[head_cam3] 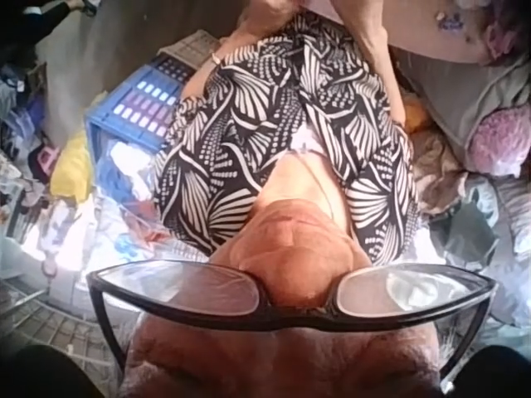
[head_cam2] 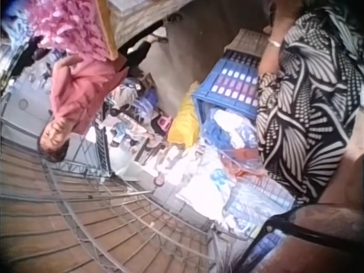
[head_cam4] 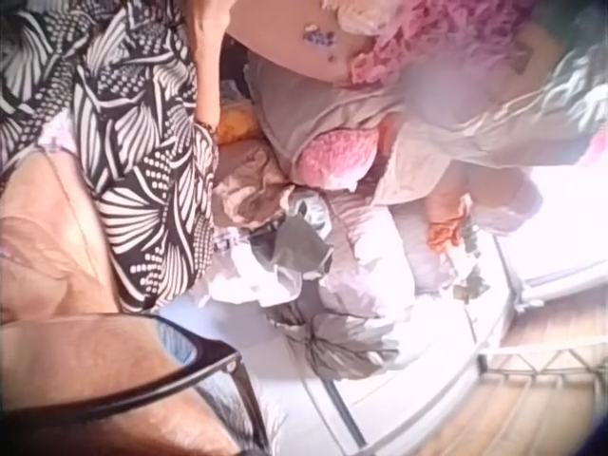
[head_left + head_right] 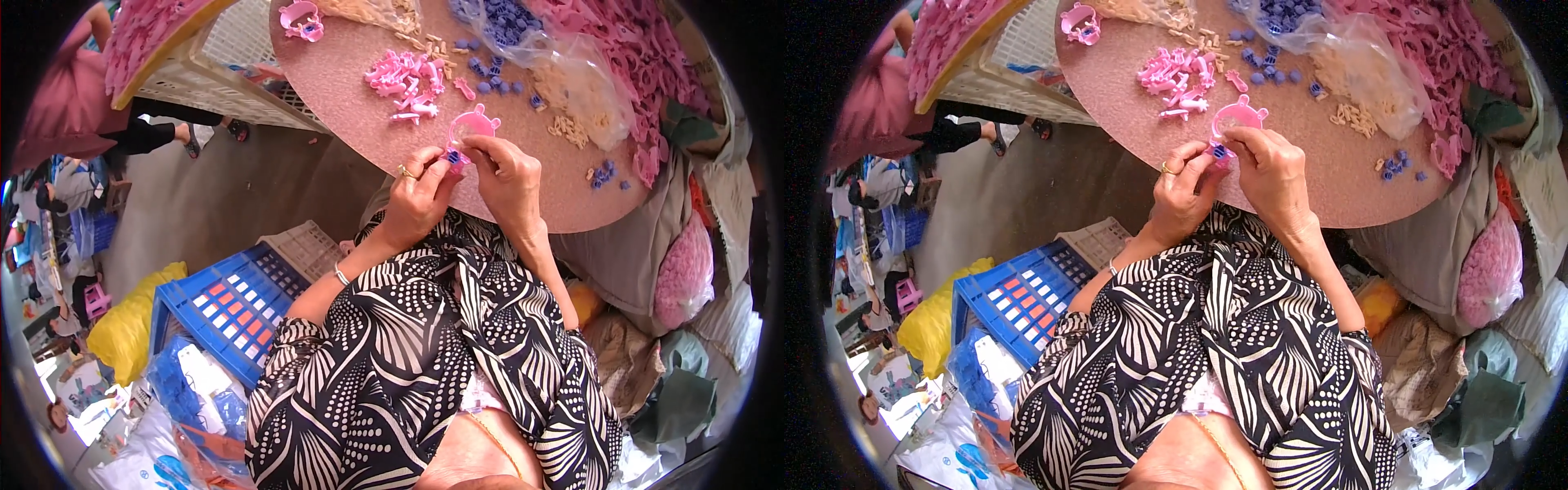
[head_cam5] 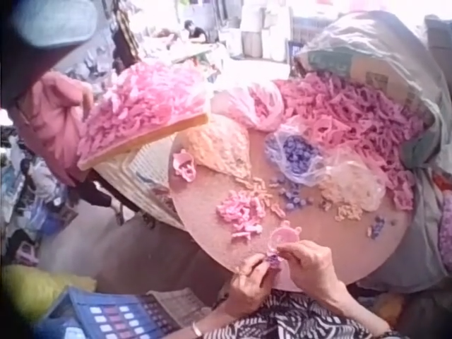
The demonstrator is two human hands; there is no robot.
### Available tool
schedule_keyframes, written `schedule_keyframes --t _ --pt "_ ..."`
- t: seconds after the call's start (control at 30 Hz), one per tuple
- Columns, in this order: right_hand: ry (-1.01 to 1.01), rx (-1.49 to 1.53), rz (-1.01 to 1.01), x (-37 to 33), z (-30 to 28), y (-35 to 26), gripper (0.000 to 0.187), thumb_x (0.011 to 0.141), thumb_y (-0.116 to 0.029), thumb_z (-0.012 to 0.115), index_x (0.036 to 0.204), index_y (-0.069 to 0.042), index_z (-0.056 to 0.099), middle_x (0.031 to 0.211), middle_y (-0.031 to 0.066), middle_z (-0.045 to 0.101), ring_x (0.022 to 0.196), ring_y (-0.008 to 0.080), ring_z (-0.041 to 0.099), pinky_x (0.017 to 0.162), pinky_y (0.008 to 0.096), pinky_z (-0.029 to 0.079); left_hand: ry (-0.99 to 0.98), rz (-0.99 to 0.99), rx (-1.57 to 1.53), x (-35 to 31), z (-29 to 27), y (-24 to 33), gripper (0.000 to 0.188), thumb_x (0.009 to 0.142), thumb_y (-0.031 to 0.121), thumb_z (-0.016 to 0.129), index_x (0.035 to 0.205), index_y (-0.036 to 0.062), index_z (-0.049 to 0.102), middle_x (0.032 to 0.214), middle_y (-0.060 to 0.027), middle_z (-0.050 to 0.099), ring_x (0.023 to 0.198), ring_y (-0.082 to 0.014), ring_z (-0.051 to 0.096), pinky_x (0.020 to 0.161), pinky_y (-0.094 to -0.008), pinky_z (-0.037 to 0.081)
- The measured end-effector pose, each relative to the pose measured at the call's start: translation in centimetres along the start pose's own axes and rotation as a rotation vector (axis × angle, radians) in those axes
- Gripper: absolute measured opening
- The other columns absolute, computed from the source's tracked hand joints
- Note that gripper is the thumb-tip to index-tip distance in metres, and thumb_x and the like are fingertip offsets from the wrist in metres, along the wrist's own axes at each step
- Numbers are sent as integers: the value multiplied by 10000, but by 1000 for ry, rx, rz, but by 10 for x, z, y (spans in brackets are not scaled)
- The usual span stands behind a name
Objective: Assembling small plastic toy parts at a workshop table.
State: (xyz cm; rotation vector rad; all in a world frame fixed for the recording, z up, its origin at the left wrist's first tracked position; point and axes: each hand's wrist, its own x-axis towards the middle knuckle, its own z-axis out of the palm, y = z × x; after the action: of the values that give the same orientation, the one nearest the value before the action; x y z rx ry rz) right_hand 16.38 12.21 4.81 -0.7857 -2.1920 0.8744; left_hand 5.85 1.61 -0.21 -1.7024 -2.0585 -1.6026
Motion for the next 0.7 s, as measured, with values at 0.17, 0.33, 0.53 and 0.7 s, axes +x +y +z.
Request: schedule_keyframes --t 0.17,0.33,0.53,0.7 --pt "0 -125 -96 -1 2 1 121 793 -32 704 912 -32 689 831 110 697 707 219 672 637 308 526 -3 -9 -12 1 0 2 259 784 44 742 1014 9 627 1035 -153 594 861 -309 632 701 -373 532" --pt "-23 -207 -185 0 0 -2 149 783 -4 659 928 -39 664 839 131 669 788 318 628 716 394 513 15 7 -38 0 1 0 263 780 49 746 1009 3 626 1027 -153 592 857 -309 633 701 -372 532" --pt "17 -151 -120 -1 -1 -7 117 773 -13 692 887 -36 672 823 105 678 788 273 657 683 352 524 23 -25 -62 -2 -1 2 270 776 54 751 1012 11 626 1030 -150 590 857 -308 630 706 -371 532" --pt "-59 -219 -218 4 -18 -5 114 782 23 659 875 -38 685 840 100 669 804 269 639 703 349 512 53 -64 -67 1 -6 1 284 769 71 762 1015 42 625 1027 -140 590 871 -301 625 719 -371 528"
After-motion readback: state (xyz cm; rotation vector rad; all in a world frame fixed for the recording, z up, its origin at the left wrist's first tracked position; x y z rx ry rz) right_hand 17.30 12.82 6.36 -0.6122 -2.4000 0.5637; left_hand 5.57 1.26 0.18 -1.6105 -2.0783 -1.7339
